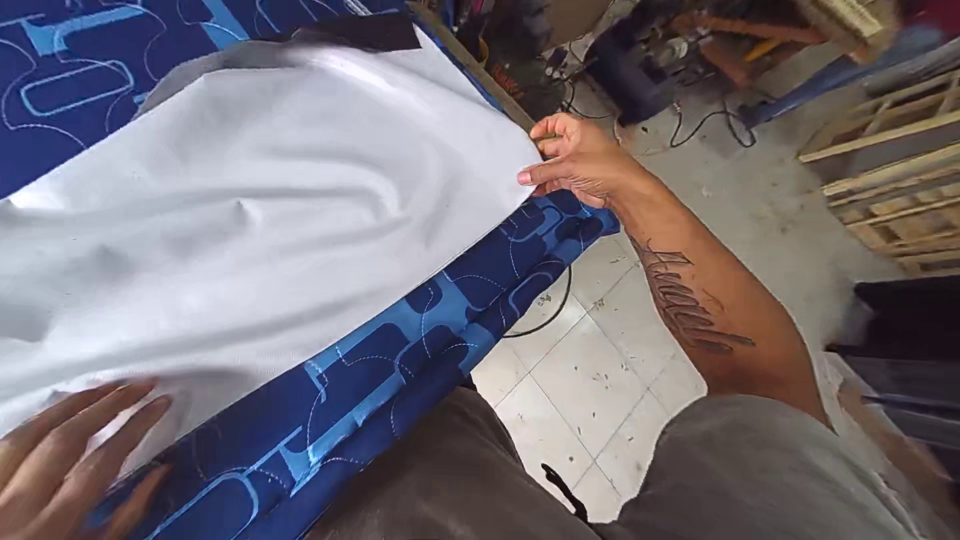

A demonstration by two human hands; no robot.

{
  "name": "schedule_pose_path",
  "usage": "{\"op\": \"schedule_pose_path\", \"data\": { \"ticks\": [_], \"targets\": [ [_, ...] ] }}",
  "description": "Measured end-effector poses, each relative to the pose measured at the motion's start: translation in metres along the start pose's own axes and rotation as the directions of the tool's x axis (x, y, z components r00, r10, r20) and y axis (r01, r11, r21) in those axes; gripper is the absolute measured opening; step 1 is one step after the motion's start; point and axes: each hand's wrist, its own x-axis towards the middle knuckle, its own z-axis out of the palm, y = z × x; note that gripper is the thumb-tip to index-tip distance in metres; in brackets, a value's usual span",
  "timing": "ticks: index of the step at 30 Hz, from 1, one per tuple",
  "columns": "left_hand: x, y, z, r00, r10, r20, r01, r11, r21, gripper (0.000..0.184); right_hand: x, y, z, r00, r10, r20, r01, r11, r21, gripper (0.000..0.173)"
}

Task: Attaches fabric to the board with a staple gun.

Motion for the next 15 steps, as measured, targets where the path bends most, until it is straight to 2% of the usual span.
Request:
{"op": "schedule_pose_path", "data": {
  "ticks": [1,3,6,7,10,13,15],
  "targets": [
    [0.019,0.008,0.008,0.999,0.042,-0.028,-0.042,0.999,0.020,0.050,0.003,-0.002,0.002,1.000,-0.018,0.000,0.018,0.999,0.031,0.070],
    [0.060,0.028,0.022,0.988,0.115,-0.104,-0.106,0.990,0.095,0.043,0.008,-0.003,-0.001,0.998,-0.057,0.009,0.056,0.997,0.051,0.064],
    [0.126,0.061,0.042,0.956,0.201,-0.212,-0.166,0.971,0.172,0.039,0.017,0.003,-0.022,0.986,-0.151,0.076,0.147,0.988,0.054,0.032],
    [0.146,0.073,0.047,0.952,0.211,-0.222,-0.175,0.970,0.171,0.041,0.020,0.007,-0.031,0.977,-0.183,0.109,0.178,0.983,0.053,0.028],
    [0.203,0.113,0.058,0.947,0.215,-0.237,-0.177,0.969,0.172,0.044,0.028,0.020,-0.051,0.942,-0.250,0.225,0.232,0.967,0.106,0.022],
    [0.259,0.147,0.069,0.951,0.211,-0.225,-0.168,0.966,0.196,0.036,0.037,0.035,-0.060,0.902,-0.276,0.332,0.220,0.956,0.196,0.032],
    [0.295,0.163,0.073,0.959,0.195,-0.205,-0.154,0.967,0.203,0.036,0.050,0.040,-0.068,0.887,-0.359,0.291,0.345,0.933,0.101,0.030]
  ]
}}
